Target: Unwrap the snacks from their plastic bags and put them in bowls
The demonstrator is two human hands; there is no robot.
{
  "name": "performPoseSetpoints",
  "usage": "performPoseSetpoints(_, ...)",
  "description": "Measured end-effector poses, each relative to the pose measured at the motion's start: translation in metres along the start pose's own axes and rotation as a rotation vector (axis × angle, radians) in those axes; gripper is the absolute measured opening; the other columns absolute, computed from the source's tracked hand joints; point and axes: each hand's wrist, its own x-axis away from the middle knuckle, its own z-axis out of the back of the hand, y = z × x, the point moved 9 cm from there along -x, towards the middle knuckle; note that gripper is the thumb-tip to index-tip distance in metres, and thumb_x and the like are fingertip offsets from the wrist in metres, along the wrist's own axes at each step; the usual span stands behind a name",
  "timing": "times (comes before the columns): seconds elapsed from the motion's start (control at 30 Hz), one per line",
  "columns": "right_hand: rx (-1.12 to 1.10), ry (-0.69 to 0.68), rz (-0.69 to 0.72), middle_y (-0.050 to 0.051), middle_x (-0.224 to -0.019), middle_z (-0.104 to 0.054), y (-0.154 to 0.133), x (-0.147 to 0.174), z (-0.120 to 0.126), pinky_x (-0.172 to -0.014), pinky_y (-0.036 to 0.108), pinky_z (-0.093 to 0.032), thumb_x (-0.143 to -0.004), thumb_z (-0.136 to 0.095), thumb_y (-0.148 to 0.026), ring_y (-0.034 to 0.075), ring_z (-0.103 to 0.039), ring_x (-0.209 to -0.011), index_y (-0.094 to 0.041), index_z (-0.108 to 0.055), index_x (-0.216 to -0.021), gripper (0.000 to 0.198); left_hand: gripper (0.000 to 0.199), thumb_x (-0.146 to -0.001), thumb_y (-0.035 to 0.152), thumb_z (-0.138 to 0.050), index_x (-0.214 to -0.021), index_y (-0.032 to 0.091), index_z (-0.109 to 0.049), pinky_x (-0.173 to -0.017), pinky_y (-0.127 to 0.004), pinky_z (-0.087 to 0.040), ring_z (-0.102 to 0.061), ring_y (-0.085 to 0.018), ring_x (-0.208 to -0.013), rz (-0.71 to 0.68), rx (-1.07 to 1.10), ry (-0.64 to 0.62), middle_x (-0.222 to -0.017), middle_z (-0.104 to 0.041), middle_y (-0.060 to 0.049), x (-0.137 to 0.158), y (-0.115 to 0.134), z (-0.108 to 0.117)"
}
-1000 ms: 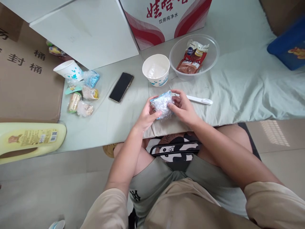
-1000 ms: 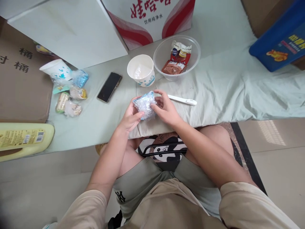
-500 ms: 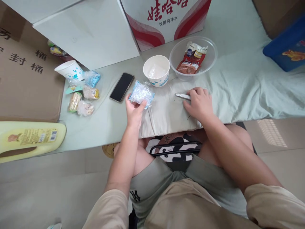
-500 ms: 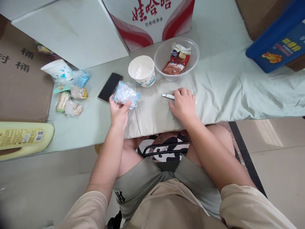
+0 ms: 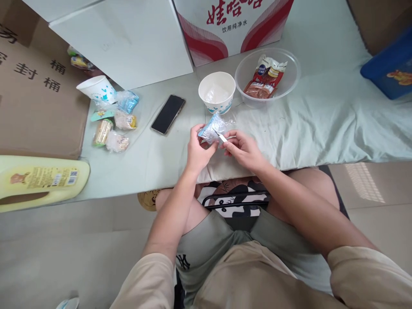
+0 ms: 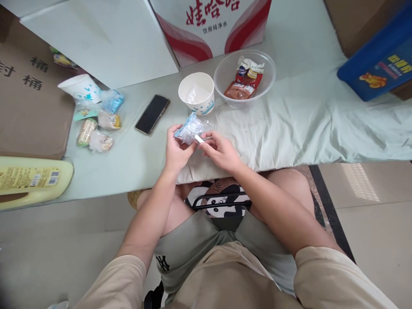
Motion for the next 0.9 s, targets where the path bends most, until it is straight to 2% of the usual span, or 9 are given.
performPoseSetpoints(0.17,-0.03,0.022,-0.045,0.0,-0.082,-0.072,0.005,-0.004,0.004,-0.062,0.028,-0.049,-0.083,-0.071,-0.065,0.011,-0.062,-0.061,-0.024,-0.044,-0.088,0.05,0.064,-0.075,0.04,-0.087,-0.127,0.026,-0.052,-0.092,-0.033,-0.059,-0.07,-0.021,-0.106,-0.042,-0.004,-0.029,-0.118,-0.065,-0.006,0.001,0.003,-0.001)
performPoseSetpoints(0.4,-0.02,0.009,-0.079,-0.001,-0.079,-0.07,0.004,-0.002,0.007,-0.059,0.026,-0.045,-0.082,-0.074,-0.06,0.011,-0.061,-0.061,-0.023,-0.046,-0.087,0.046,0.075,-0.068,0.056,-0.091,-0.126,0.026,-0.054,-0.08,-0.027,-0.06,-0.073,-0.019,-0.095,-0.088,0.128,0.011,-0.109,-0.069,-0.005,-0.004,0.0,0.006)
performPoseSetpoints(0.63,0.009,-0.035,-0.137,-0.001,-0.078,-0.069,0.005,-0.002,0.004,-0.055,0.024,-0.045,-0.082,-0.073,-0.05,0.01,-0.059,-0.058,-0.022,-0.049,-0.086,0.037,0.073,-0.06,0.049,-0.097,-0.118,0.027,-0.058,-0.082,-0.026,-0.057,-0.072,-0.018,-0.097,0.0,0.37,0.131,-0.106,-0.071,-0.003,-0.011,-0.006,0.019)
performPoseSetpoints(0.8,0.033,-0.057,-0.263,0.0,-0.079,-0.071,0.012,0.0,0.002,-0.053,0.024,-0.043,-0.086,-0.069,-0.037,0.01,-0.058,-0.057,-0.023,-0.05,-0.09,0.024,0.06,-0.061,0.047,-0.095,-0.108,0.03,-0.063,-0.083,-0.024,-0.057,-0.07,-0.016,-0.099,0.09,0.469,0.174,-0.105,-0.071,-0.001,-0.021,-0.01,0.037)
performPoseSetpoints(0.9,0.157,-0.016,-0.265,0.002,-0.083,-0.072,0.01,-0.001,0.013,-0.059,0.027,-0.046,-0.09,-0.063,-0.033,0.014,-0.062,-0.063,-0.022,-0.056,-0.098,0.016,0.061,-0.063,0.047,-0.092,-0.115,0.036,-0.062,-0.08,-0.023,-0.058,-0.07,-0.015,-0.098,0.109,0.447,0.214,-0.11,-0.07,0.0,-0.025,-0.011,0.053)
